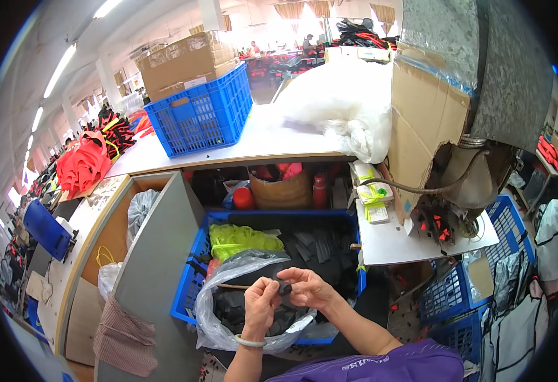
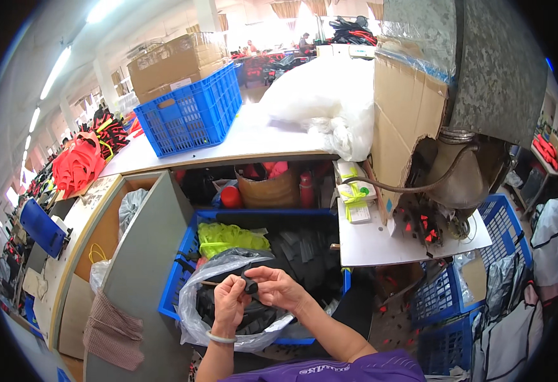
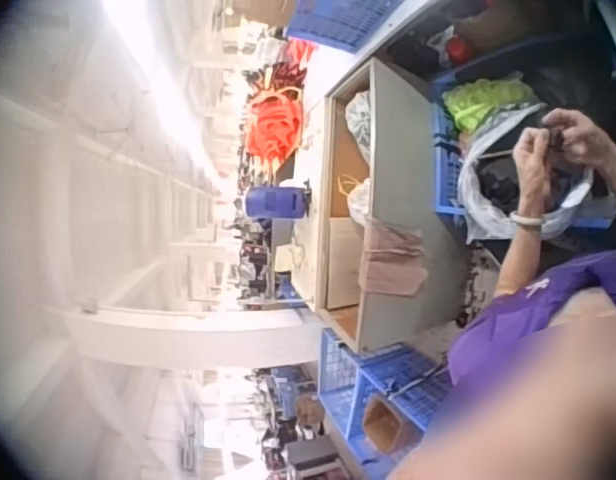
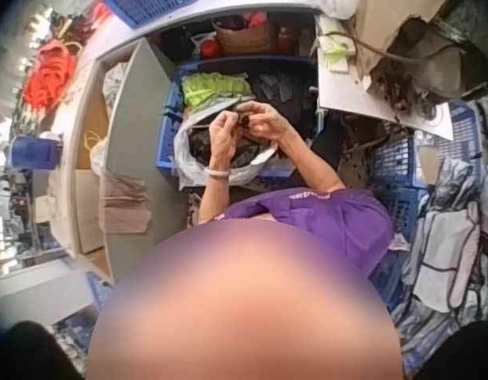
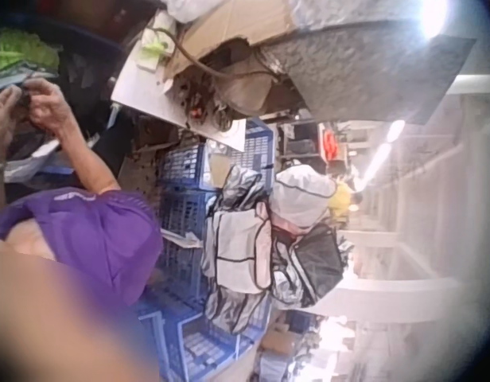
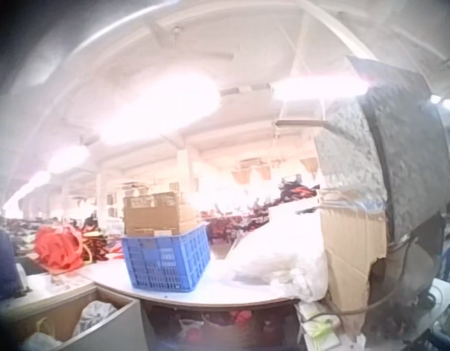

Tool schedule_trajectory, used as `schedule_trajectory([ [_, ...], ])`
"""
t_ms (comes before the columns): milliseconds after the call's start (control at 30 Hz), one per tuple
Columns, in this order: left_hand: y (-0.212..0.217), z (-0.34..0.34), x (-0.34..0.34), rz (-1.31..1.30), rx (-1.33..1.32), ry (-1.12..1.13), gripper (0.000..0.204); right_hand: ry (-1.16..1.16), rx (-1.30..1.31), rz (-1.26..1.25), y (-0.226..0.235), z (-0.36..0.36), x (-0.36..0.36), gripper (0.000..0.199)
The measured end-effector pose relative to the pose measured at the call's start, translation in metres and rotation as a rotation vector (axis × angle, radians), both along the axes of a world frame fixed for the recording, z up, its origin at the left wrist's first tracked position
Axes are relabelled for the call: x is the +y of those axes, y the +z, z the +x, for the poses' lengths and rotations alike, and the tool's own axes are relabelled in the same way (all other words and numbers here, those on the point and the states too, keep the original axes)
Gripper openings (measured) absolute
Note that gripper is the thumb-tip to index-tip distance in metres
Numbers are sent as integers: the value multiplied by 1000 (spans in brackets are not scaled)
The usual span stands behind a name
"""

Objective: Assembling and inspecting black plastic/rubber components using a wooden stick tool in a manufacturing facility.

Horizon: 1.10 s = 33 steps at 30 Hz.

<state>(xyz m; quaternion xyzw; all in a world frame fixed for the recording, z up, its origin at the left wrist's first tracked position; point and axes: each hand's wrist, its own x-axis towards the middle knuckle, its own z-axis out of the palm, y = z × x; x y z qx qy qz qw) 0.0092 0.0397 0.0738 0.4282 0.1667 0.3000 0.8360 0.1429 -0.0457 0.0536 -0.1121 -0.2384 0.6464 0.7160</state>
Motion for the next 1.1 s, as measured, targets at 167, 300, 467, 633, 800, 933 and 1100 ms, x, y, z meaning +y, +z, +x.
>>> schedule_trajectory([
  [167, 9, 6, 4, 122, 87, 42, 13, -255, -183, -82, 10, -1, -2, 27],
  [300, 18, 11, -1, 161, 55, 79, 14, -364, -145, -150, 20, -5, -3, 38],
  [467, 20, 11, -3, 274, 105, 159, 15, -433, -305, -166, 37, -18, -8, 43],
  [633, 14, 9, -6, 149, 11, 88, 17, -82, -17, 10, 14, -4, -1, 41],
  [800, 5, 9, -9, -16, -107, -49, 16, -59, 7, 57, 10, 1, 1, 40],
  [933, 11, 5, -4, 143, 8, 48, 10, -13, 55, -17, 6, 5, -1, 32],
  [1100, 8, 5, -9, 413, 169, 205, 17, -304, -164, -243, 8, -5, -4, 21],
])
